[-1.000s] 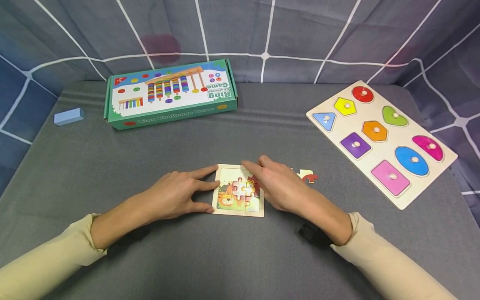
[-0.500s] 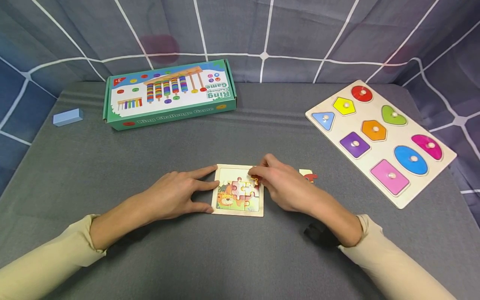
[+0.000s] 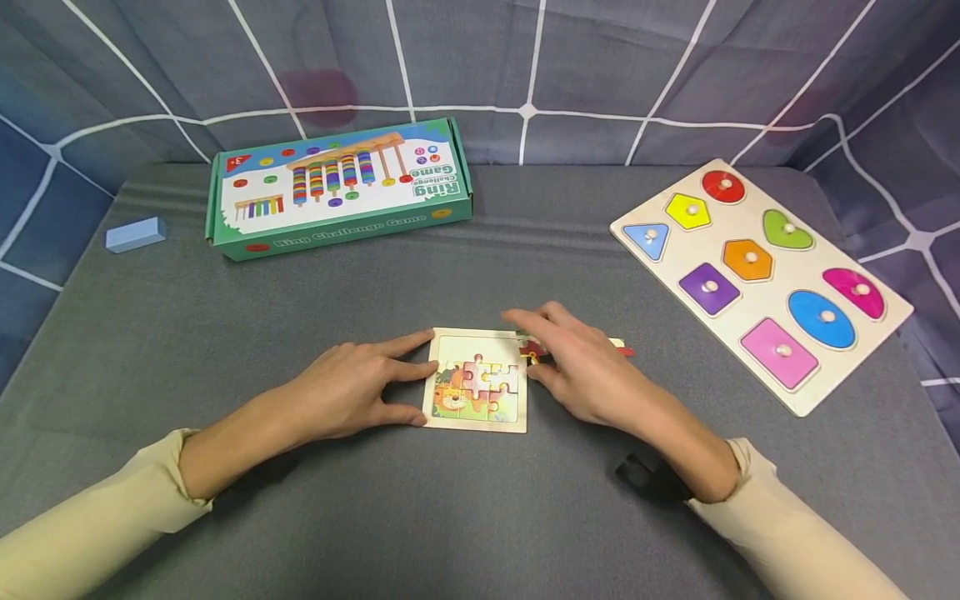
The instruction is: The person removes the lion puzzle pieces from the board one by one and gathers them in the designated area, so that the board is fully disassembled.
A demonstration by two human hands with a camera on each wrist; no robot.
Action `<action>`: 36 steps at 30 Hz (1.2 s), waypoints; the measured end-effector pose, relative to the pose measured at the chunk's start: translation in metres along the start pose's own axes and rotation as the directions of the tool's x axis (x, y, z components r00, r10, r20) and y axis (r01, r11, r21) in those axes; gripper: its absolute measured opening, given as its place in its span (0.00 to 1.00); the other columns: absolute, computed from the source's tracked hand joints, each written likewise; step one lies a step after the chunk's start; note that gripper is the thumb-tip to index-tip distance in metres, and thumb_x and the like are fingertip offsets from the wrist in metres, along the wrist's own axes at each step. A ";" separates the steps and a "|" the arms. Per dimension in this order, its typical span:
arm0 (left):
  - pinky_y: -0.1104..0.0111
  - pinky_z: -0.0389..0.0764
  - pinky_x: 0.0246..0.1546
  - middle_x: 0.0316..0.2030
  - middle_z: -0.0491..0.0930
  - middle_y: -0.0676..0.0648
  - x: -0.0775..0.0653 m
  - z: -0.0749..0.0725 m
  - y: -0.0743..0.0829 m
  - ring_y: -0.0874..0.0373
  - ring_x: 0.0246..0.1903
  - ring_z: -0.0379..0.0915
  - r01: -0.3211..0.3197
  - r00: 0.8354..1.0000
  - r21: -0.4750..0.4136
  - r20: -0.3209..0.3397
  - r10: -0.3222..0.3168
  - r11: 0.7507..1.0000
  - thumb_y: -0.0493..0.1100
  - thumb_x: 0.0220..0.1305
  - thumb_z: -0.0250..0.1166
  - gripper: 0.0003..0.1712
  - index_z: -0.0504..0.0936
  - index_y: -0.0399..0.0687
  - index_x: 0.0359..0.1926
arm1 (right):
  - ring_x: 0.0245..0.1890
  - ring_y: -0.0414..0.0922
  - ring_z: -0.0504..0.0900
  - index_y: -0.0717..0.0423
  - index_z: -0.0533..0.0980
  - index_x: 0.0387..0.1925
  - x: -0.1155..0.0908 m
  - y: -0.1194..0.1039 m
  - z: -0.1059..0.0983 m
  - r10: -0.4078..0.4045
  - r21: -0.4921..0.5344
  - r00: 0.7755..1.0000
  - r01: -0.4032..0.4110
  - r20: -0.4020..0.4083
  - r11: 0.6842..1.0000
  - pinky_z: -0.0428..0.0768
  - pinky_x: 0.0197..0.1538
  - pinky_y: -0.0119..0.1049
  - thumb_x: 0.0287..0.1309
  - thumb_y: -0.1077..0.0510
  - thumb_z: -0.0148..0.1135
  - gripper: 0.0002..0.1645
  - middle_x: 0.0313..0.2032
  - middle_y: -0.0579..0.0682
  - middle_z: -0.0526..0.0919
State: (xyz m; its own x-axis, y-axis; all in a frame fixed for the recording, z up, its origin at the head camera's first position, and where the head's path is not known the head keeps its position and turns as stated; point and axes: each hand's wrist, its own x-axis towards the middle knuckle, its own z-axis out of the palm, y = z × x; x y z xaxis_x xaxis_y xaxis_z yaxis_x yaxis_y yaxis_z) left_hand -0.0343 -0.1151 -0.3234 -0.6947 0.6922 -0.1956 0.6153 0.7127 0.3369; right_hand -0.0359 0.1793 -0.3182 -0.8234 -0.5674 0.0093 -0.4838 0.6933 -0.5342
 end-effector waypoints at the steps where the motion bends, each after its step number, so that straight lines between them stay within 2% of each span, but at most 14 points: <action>1: 0.51 0.80 0.36 0.71 0.62 0.44 0.000 0.000 0.000 0.49 0.46 0.81 0.000 1.000 0.001 -0.001 0.000 1.000 0.64 0.55 0.71 0.37 0.79 0.56 0.63 | 0.33 0.41 0.73 0.54 0.71 0.65 -0.001 0.000 0.000 0.007 0.000 1.000 -0.007 -0.006 1.000 0.72 0.34 0.38 0.55 0.66 0.71 0.35 0.50 0.48 0.76; 7: 0.52 0.79 0.36 0.71 0.63 0.44 -0.001 0.001 -0.001 0.49 0.46 0.81 -0.006 1.000 0.000 -0.006 0.006 1.000 0.64 0.55 0.71 0.37 0.79 0.56 0.63 | 0.40 0.43 0.76 0.58 0.77 0.58 -0.009 0.005 -0.001 0.044 -0.024 0.998 -0.045 -0.036 0.999 0.73 0.41 0.44 0.54 0.62 0.73 0.28 0.49 0.47 0.78; 11: 0.51 0.79 0.36 0.71 0.63 0.44 -0.001 0.001 -0.001 0.49 0.46 0.81 -0.010 1.000 0.000 -0.009 0.010 1.000 0.64 0.55 0.71 0.36 0.79 0.56 0.63 | 0.45 0.46 0.77 0.59 0.79 0.55 -0.017 0.011 -0.002 0.047 -0.039 0.998 -0.048 -0.048 0.998 0.74 0.46 0.48 0.52 0.64 0.75 0.27 0.48 0.49 0.78; 19: 0.50 0.79 0.37 0.71 0.63 0.44 -0.001 0.001 -0.001 0.49 0.46 0.81 -0.003 1.000 0.003 -0.010 0.004 1.000 0.64 0.55 0.71 0.36 0.79 0.56 0.63 | 0.34 0.40 0.72 0.57 0.80 0.53 -0.036 0.020 -0.007 0.038 -0.053 0.989 -0.046 -0.140 0.998 0.70 0.34 0.37 0.46 0.65 0.77 0.29 0.45 0.45 0.79; 23: 0.51 0.79 0.37 0.71 0.62 0.44 0.000 0.001 0.000 0.48 0.46 0.81 -0.001 1.000 0.002 -0.006 0.001 1.000 0.64 0.55 0.71 0.36 0.79 0.56 0.63 | 0.33 0.41 0.70 0.57 0.79 0.53 -0.048 0.027 -0.010 0.072 -0.075 0.985 -0.085 -0.160 0.994 0.68 0.31 0.34 0.44 0.66 0.78 0.30 0.46 0.47 0.77; 29: 0.51 0.79 0.37 0.72 0.62 0.44 0.001 0.001 0.000 0.48 0.47 0.81 -0.003 1.000 -0.003 0.001 0.003 1.000 0.64 0.56 0.71 0.36 0.79 0.56 0.63 | 0.34 0.43 0.68 0.59 0.79 0.53 -0.066 0.043 -0.018 0.147 -0.111 0.971 -0.170 -0.187 0.979 0.67 0.31 0.34 0.41 0.67 0.79 0.33 0.46 0.53 0.73; 36: 0.49 0.79 0.39 0.72 0.62 0.44 0.000 0.000 0.000 0.47 0.49 0.80 0.011 1.000 -0.002 0.012 -0.011 1.000 0.64 0.56 0.70 0.37 0.79 0.57 0.64 | 0.35 0.45 0.68 0.60 0.79 0.53 -0.077 0.062 -0.024 0.193 -0.116 0.964 -0.216 -0.185 0.969 0.65 0.33 0.34 0.40 0.67 0.79 0.33 0.41 0.51 0.75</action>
State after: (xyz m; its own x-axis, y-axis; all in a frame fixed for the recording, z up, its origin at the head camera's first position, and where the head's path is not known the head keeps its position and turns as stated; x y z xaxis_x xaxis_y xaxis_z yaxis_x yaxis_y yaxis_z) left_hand -0.0343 -0.1147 -0.3235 -0.6971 0.6855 -0.2101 0.6069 0.7202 0.3361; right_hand -0.0092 0.2766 -0.3318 -0.9416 -0.3309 0.0621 -0.3253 0.8465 -0.4214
